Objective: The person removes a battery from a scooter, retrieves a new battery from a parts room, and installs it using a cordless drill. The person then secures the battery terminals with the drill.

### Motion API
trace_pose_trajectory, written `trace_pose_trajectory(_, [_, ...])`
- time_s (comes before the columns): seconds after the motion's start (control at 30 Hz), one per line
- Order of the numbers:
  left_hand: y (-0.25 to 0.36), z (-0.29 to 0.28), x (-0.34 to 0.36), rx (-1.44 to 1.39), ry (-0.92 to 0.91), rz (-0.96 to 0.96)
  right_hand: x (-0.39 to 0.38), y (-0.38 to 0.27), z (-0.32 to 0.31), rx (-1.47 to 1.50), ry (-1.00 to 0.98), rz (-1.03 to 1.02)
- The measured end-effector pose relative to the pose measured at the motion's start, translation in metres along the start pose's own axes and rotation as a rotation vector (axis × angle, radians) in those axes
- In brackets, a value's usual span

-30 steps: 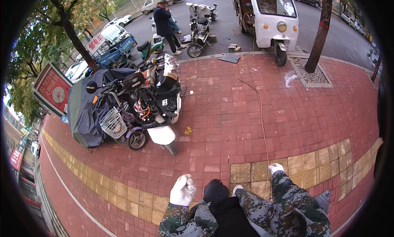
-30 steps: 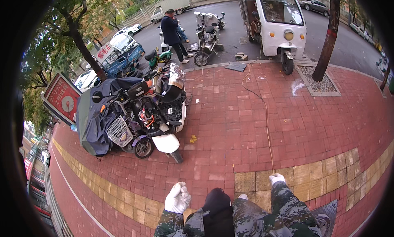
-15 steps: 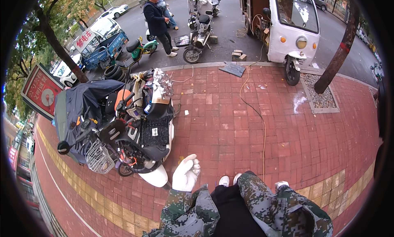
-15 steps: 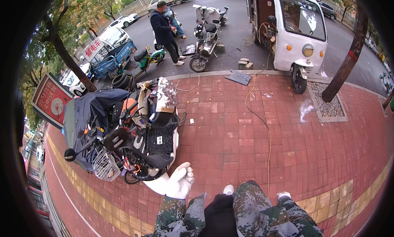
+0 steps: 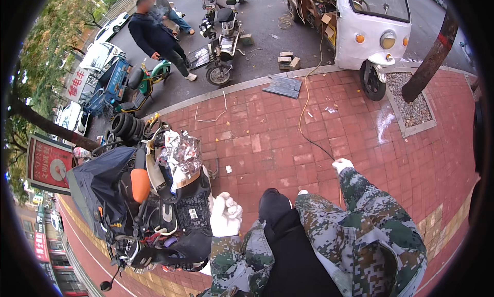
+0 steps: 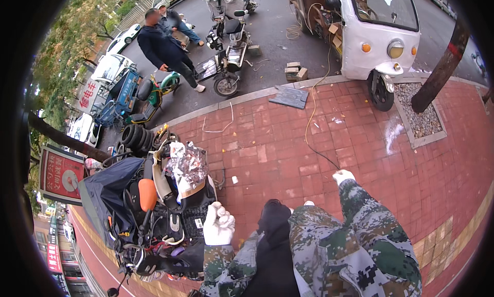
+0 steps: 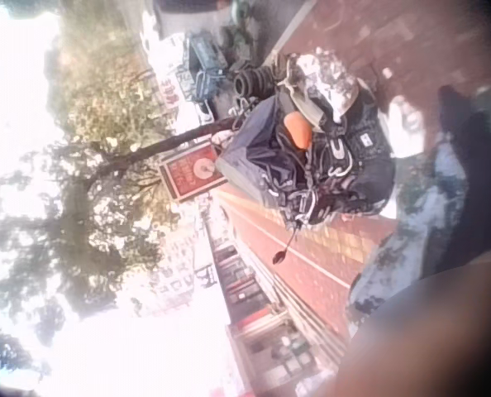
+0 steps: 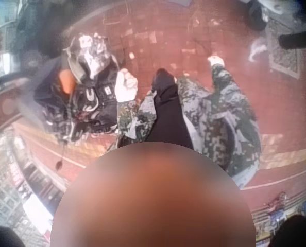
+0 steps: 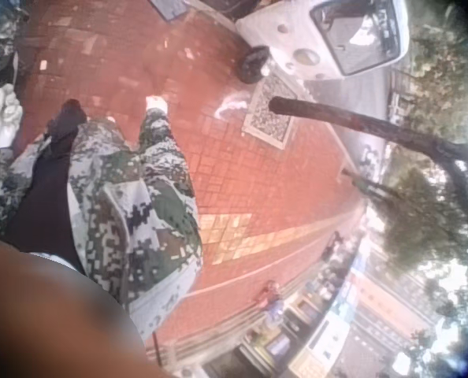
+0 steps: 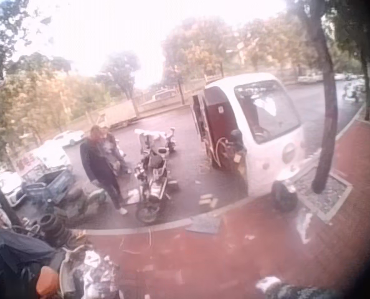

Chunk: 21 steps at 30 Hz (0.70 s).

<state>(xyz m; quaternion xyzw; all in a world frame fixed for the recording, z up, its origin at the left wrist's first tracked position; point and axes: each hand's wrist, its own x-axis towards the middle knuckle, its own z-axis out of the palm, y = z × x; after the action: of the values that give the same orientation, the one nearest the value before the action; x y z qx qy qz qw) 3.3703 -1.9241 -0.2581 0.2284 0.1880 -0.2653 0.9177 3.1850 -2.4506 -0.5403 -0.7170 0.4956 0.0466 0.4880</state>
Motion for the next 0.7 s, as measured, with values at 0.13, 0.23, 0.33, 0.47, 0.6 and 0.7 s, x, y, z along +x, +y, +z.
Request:
trace_pose_trajectory(0.13, [0.007,0.018,0.048,-0.067,-0.075,-0.058,0.024,-0.129,0.000,0.004,-0.036,-0.113])
trace_pose_trajectory(0.23, [0.000,0.038,0.088,-0.132,-0.030,-0.198,0.023,-0.143,-0.021,0.001,0.028,-0.238])
trace_pose_trajectory(0.33, [-0.005,0.062,0.122,-0.144,-0.227,-0.238,0.024,-0.073,-0.055,-0.230,0.095,0.029])
trace_pose_trajectory(0.47, [0.004,0.093,0.165,-0.249,-0.134,-0.129,0.033,0.051,-0.104,-0.258,0.029,0.438])
trace_pose_trajectory(0.6, [0.012,0.106,0.186,-0.166,-0.093,-0.093,0.029,0.088,-0.112,-1.324,-0.538,0.134])
trace_pose_trajectory(0.7, [0.019,0.115,0.205,-0.137,-0.109,-0.130,0.045,0.041,-0.084,-1.536,-0.545,-0.059])
